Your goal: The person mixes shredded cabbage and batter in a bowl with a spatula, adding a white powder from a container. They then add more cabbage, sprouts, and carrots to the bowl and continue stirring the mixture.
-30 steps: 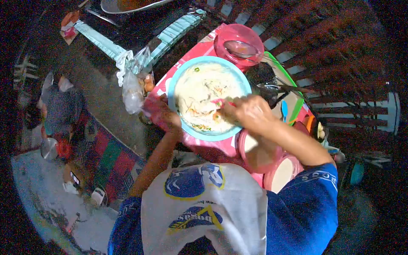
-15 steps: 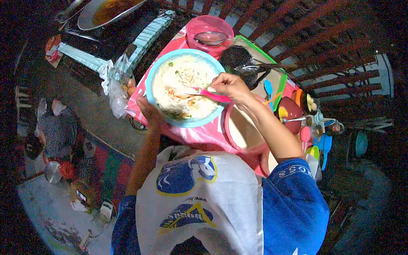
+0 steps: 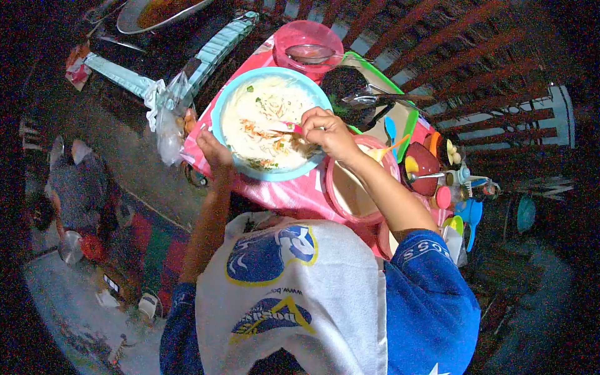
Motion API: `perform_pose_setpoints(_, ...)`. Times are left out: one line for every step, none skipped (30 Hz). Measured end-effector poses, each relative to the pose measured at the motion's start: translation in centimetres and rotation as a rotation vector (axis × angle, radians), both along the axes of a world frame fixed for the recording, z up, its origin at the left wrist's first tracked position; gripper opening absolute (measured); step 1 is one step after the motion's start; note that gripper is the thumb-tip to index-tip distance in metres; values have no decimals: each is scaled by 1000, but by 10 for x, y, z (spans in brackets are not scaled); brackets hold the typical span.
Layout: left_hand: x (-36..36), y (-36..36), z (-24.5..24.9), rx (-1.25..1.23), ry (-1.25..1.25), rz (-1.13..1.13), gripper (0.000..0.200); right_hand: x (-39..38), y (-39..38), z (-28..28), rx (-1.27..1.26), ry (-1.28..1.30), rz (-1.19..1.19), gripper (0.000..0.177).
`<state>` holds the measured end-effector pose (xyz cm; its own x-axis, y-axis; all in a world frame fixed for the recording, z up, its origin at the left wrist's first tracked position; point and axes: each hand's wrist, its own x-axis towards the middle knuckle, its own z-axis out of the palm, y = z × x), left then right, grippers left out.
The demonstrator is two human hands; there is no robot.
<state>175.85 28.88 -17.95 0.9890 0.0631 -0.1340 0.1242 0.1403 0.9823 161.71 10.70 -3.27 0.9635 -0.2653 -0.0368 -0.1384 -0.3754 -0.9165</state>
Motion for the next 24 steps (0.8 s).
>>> perform_pose_setpoints(-1,0,5,32,-10,0,37,1,1,-1,1,4,4,2)
perform_pose_setpoints(-2,0,7,63,-19,-1,37,1,3,-1,-107,12,30,4)
perform_pose_setpoints(-2,0,6,65,-14,3,37,2,4,-2,-215,20,57,6)
perform_pose_setpoints(-1,0,6,95,-38,4,36,2,6,-4,-214,24,61,6)
perform_pose_setpoints(-1,0,6,127,-61,5,36,2,8,-7,-403,-12,65,9)
perform_pose_setpoints(-2,0,6,129,-56,8,36,2,11,-10,-592,-48,69,12)
perform_pose_setpoints(-2,0,9,121,-53,3,36,1,13,-9,-765,-96,117,12)
perform_pose_setpoints(-3,0,11,114,-50,-2,37,0,18,-7,-762,-93,122,12)
perform_pose_setpoints(-3,-1,10,117,-46,0,37,-3,26,-4,-878,-88,121,11)
perform_pose_setpoints(-2,-1,11,118,-45,8,36,-6,33,0,-994,-84,121,12)
perform_pose_setpoints(-2,-2,12,118,-44,15,35,-12,41,3,-1055,47,170,15)
perform_pose_setpoints(-3,-1,13,122,-40,15,35,-20,43,-6,-1051,50,173,15)
perform_pose_setpoints(-4,-1,19,114,-25,4,33,-29,41,-25,-1121,48,210,23)
perform_pose_setpoints(-4,-1,22,106,-10,-7,32,-37,43,-38,-1191,45,248,33)
perform_pose_setpoints(-5,-1,20,107,-7,-7,32,-46,45,-47,-1228,102,271,37)
perform_pose_setpoints(-5,-1,18,99,-56,-9,31,-51,47,-46,-1227,103,273,37)
perform_pose_setpoints(-4,0,16,94,-104,-11,30,-56,48,-43,-1185,121,266,38)
perform_pose_setpoints(-4,0,14,99,-102,-11,30,-61,48,-39,-1142,140,258,38)
perform_pose_setpoints(-5,1,17,89,-99,-14,31,-66,48,-35,-1095,204,246,33)
perform_pose_setpoints(-5,-1,19,76,-98,-17,31,-70,48,-30,-1094,206,244,33)
perform_pose_setpoints(-3,-3,15,73,-99,-19,31,-74,47,-24,-986,311,244,34)
perform_pose_setpoints(-2,-4,12,43,-91,2,31,-77,44,-21,-876,414,244,35)
perform_pose_setpoints(-1,-4,9,14,-82,25,31,-83,38,-33,-797,322,227,38)
perform_pose_setpoints(0,-4,6,13,-82,27,31,-83,34,-37,-798,321,229,38)
